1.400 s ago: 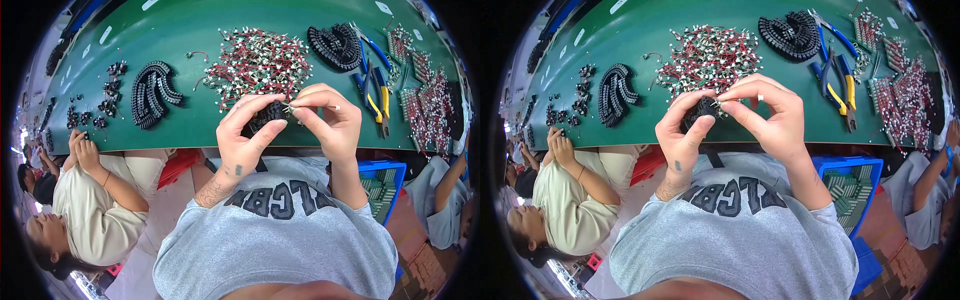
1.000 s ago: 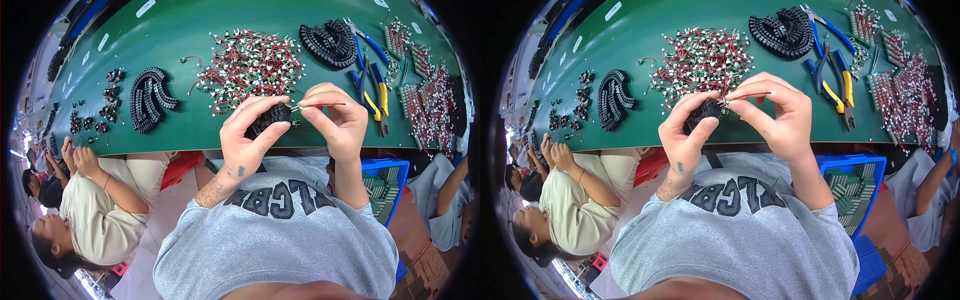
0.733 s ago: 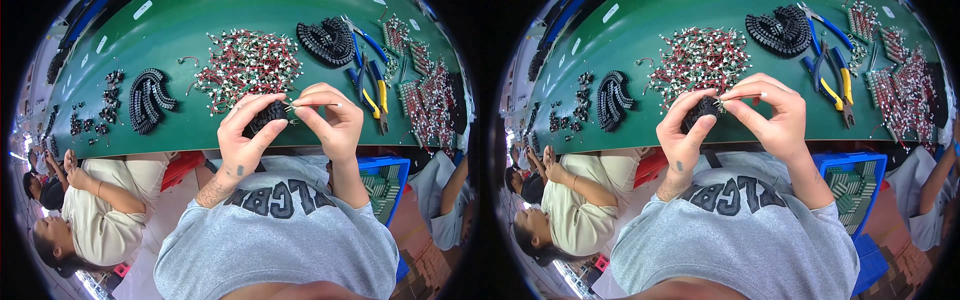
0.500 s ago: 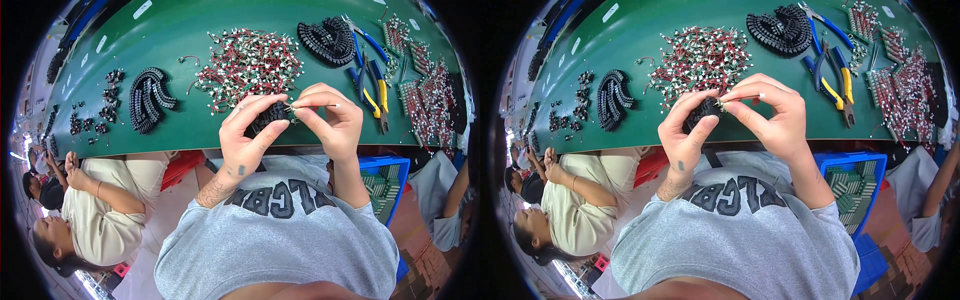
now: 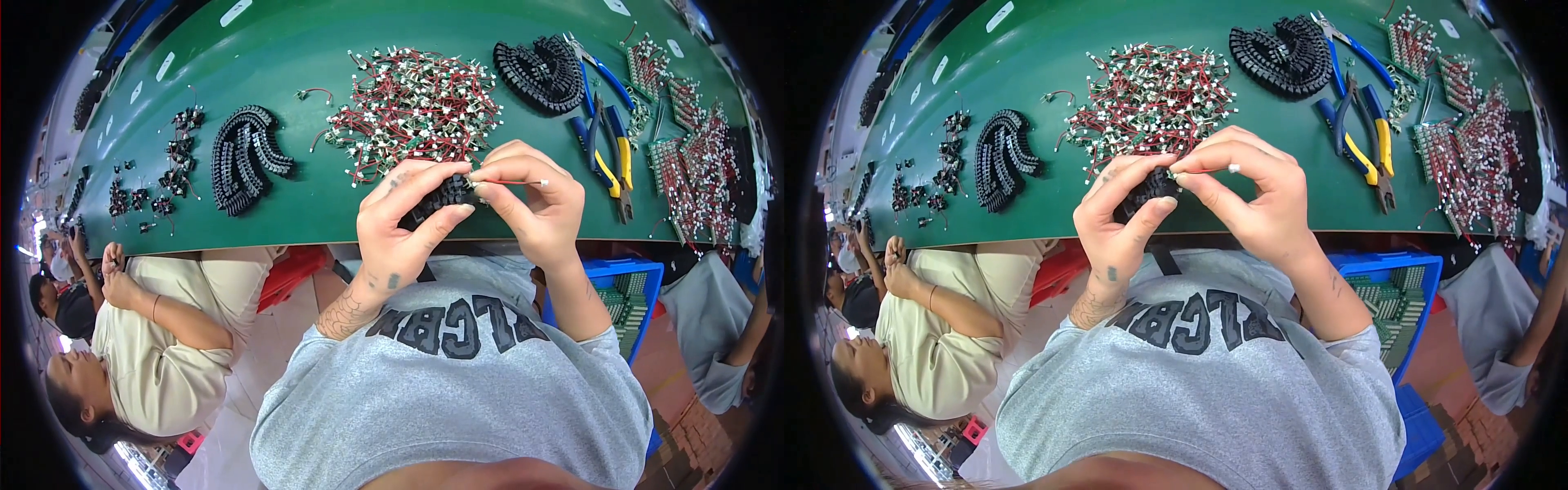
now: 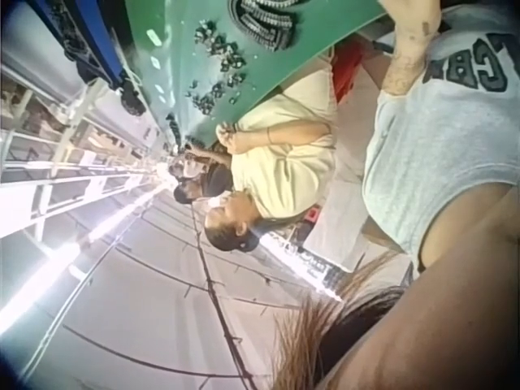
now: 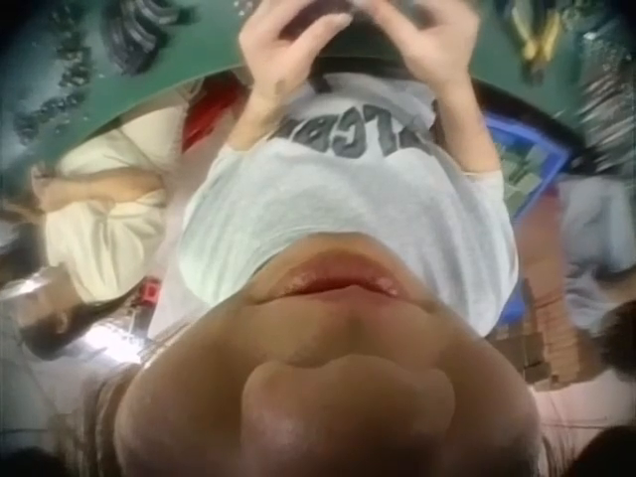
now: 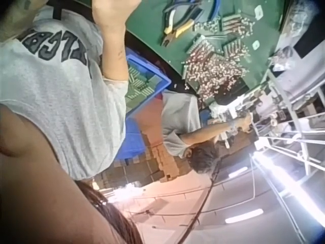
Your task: The person assembles small electronic components into plastic housings by hand at a work table.
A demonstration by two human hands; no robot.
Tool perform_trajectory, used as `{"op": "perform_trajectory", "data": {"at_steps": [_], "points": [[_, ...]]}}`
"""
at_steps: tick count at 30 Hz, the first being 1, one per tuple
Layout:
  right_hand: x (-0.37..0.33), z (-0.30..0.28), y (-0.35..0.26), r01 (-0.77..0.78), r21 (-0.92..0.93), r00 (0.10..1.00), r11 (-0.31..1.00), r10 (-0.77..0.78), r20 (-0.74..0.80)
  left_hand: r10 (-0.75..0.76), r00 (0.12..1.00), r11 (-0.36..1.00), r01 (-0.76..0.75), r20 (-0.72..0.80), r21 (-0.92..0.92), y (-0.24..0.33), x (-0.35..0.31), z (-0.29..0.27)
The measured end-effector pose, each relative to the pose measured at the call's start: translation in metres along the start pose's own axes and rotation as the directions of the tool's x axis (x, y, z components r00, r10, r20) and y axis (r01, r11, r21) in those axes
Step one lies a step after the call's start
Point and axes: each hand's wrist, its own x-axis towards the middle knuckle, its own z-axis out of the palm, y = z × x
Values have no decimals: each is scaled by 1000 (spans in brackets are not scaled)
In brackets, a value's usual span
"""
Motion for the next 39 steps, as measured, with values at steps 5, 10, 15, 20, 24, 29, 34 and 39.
{"op": "perform_trajectory", "data": {"at_steps": [5,10,15,20,24,29,34,39], "points": [[5,15,-12,0,-64,998,998,4,70,21,1000,1000,-21,-23,11,-1,-7,-18],[11,36,-16,-9,-86,996,996,17,89,116,988,987,-103,-100,123,-3,-11,-31],[19,59,-26,2,-120,987,993,18,162,133,980,982,-111,-151,150,-3,-20,-55],[42,90,-35,-271,-8,905,963,257,340,86,980,992,-66,-182,112,-2,-35,-98],[78,133,-66,-524,-21,709,852,449,544,-51,955,999,53,-291,-2,12,-52,-138],[151,221,-86,-73,31,854,997,47,518,-401,832,892,260,-384,-369,39,-67,-179],[194,255,-69,53,-67,818,996,-5,575,-343,818,915,180,-462,-360,45,-79,-186],[196,241,-33,136,-238,786,962,41,616,-338,827,913,173,-449,-369,36,-79,-193]]}}
